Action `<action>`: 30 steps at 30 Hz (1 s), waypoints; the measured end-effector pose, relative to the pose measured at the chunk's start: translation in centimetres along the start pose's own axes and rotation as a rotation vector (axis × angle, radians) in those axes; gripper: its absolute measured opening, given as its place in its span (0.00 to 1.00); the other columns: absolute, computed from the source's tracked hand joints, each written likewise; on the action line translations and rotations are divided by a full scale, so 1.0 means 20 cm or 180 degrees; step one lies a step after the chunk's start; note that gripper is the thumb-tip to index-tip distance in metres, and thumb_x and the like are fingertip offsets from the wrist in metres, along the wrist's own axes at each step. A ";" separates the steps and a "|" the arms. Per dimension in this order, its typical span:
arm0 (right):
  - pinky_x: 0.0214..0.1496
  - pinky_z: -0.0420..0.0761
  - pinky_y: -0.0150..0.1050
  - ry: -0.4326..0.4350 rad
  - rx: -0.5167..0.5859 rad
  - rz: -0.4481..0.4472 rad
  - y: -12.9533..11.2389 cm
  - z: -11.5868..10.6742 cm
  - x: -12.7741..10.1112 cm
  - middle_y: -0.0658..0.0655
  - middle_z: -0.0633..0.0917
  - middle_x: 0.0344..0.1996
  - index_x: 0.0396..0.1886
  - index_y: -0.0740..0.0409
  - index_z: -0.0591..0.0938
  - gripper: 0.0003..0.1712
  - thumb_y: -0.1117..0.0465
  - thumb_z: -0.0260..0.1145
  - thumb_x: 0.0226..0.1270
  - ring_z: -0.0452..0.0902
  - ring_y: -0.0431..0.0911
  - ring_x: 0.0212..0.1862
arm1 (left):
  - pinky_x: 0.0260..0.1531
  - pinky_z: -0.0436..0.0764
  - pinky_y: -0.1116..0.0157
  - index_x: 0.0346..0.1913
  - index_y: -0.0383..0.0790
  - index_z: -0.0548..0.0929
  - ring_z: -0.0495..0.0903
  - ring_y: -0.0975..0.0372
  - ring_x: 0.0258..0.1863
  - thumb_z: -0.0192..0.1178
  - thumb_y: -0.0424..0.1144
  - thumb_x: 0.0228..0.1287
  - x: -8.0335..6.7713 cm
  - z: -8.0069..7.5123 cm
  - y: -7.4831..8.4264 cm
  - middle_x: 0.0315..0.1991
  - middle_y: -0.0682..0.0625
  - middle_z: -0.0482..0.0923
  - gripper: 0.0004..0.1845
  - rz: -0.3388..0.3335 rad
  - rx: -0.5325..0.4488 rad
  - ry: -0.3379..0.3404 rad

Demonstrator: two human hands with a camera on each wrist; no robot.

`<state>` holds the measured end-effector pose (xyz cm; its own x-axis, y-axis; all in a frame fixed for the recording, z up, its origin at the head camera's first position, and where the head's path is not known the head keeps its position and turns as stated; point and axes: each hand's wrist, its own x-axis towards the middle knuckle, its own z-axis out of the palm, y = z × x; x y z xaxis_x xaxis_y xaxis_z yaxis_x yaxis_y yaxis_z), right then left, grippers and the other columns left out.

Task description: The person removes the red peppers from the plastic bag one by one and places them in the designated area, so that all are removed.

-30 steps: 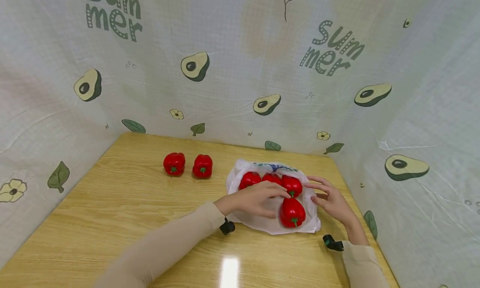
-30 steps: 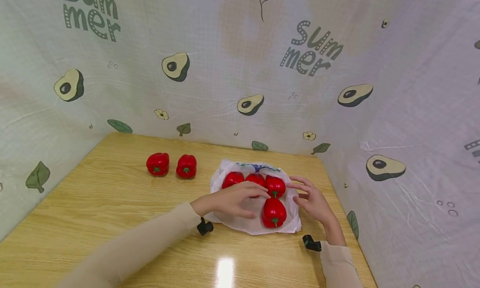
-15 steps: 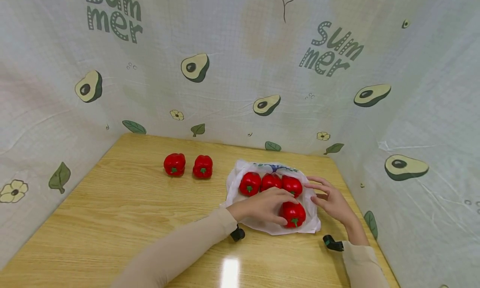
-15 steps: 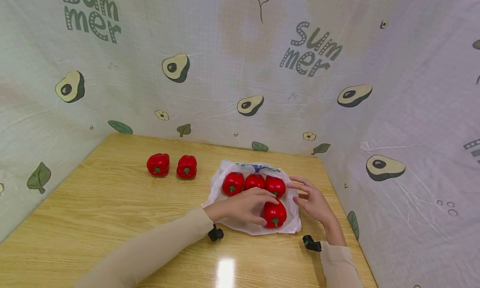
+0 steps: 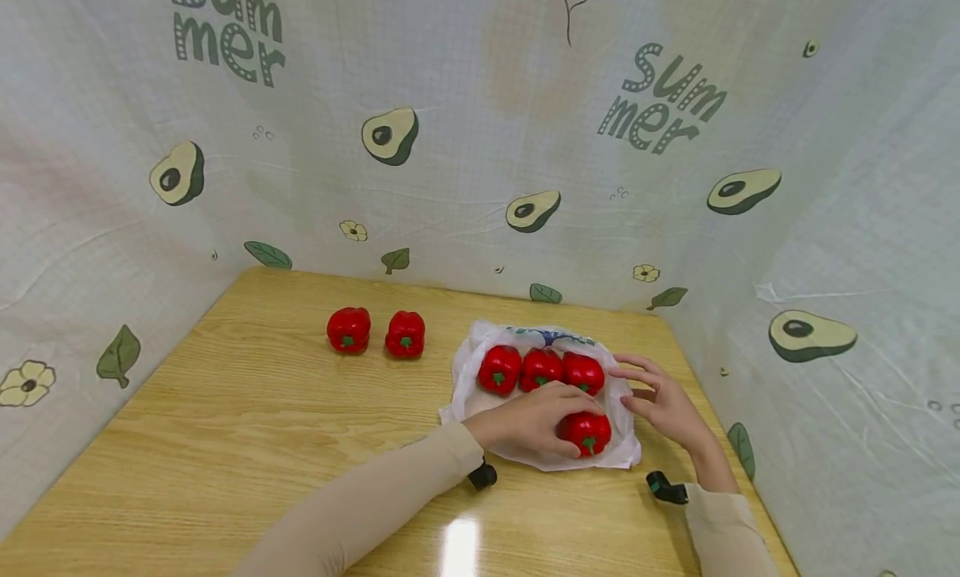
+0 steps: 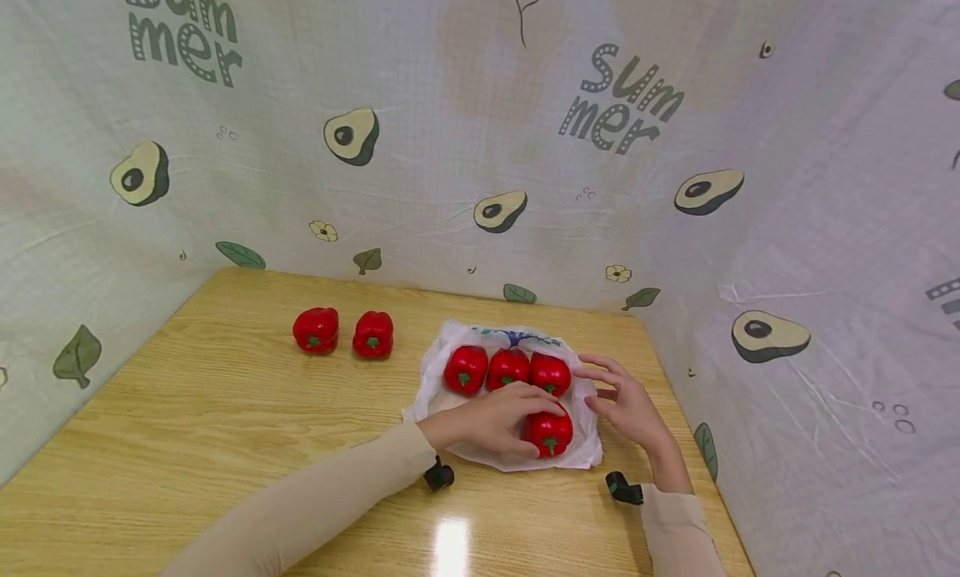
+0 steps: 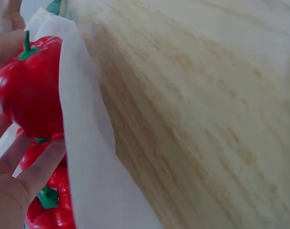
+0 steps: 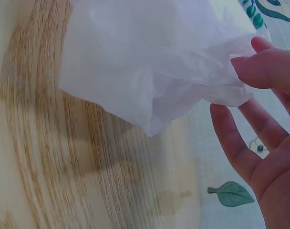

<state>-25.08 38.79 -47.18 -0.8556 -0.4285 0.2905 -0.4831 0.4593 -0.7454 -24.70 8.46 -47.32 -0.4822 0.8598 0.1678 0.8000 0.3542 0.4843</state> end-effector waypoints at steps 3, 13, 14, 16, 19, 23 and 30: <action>0.58 0.84 0.32 -0.0007 0.0018 0.0017 0.00 0.00 0.00 0.63 0.71 0.75 0.67 0.60 0.84 0.27 0.76 0.70 0.69 0.69 0.32 0.69 | 0.72 0.70 0.65 0.76 0.61 0.72 0.64 0.66 0.75 0.70 0.49 0.71 0.00 0.01 0.00 0.76 0.60 0.68 0.33 -0.0014 0.0048 0.0037; 0.58 0.85 0.34 -0.0008 -0.0017 -0.0024 0.01 0.00 0.00 0.64 0.71 0.74 0.67 0.62 0.83 0.26 0.73 0.71 0.70 0.69 0.33 0.69 | 0.68 0.73 0.68 0.74 0.61 0.74 0.67 0.67 0.71 0.70 0.47 0.71 0.01 0.04 -0.01 0.73 0.60 0.71 0.31 -0.0085 0.0139 0.0127; 0.58 0.85 0.34 -0.0004 -0.0019 -0.0028 0.01 0.00 0.00 0.64 0.71 0.74 0.66 0.62 0.83 0.26 0.73 0.71 0.70 0.69 0.33 0.69 | 0.68 0.73 0.68 0.74 0.61 0.74 0.67 0.66 0.71 0.70 0.47 0.71 0.01 0.04 0.00 0.72 0.60 0.72 0.30 -0.0093 0.0138 0.0133; 0.58 0.85 0.33 -0.0009 -0.0018 -0.0026 0.01 0.00 0.00 0.64 0.71 0.74 0.67 0.63 0.83 0.26 0.74 0.71 0.70 0.69 0.32 0.69 | 0.67 0.73 0.68 0.73 0.61 0.75 0.68 0.66 0.70 0.70 0.46 0.71 0.01 0.03 0.00 0.72 0.60 0.72 0.30 -0.0106 0.0142 0.0141; 0.58 0.84 0.33 -0.0009 -0.0009 -0.0020 0.01 0.00 0.00 0.64 0.71 0.74 0.66 0.63 0.83 0.26 0.74 0.71 0.69 0.69 0.31 0.69 | 0.67 0.73 0.68 0.73 0.60 0.76 0.69 0.66 0.69 0.70 0.45 0.71 0.01 0.03 0.00 0.71 0.60 0.73 0.29 -0.0106 0.0151 0.0151; 0.58 0.85 0.34 -0.0010 -0.0042 -0.0025 0.00 0.00 0.00 0.65 0.71 0.74 0.66 0.62 0.83 0.27 0.75 0.71 0.69 0.69 0.31 0.68 | 0.68 0.72 0.68 0.72 0.59 0.76 0.69 0.66 0.69 0.70 0.45 0.71 0.02 0.03 0.00 0.70 0.59 0.74 0.29 -0.0085 0.0166 0.0154; 0.58 0.84 0.33 -0.0010 -0.0064 0.0033 0.00 0.00 0.00 0.64 0.72 0.74 0.67 0.60 0.83 0.27 0.75 0.71 0.69 0.69 0.30 0.68 | 0.70 0.70 0.68 0.72 0.57 0.77 0.69 0.66 0.69 0.71 0.44 0.71 0.03 0.03 0.00 0.70 0.59 0.74 0.28 -0.0027 0.0173 0.0139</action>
<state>-25.05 38.87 -47.16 -0.8600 -0.4260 0.2810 -0.4780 0.4793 -0.7361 -24.72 9.16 -47.82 -0.5033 0.8402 0.2018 0.8134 0.3819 0.4387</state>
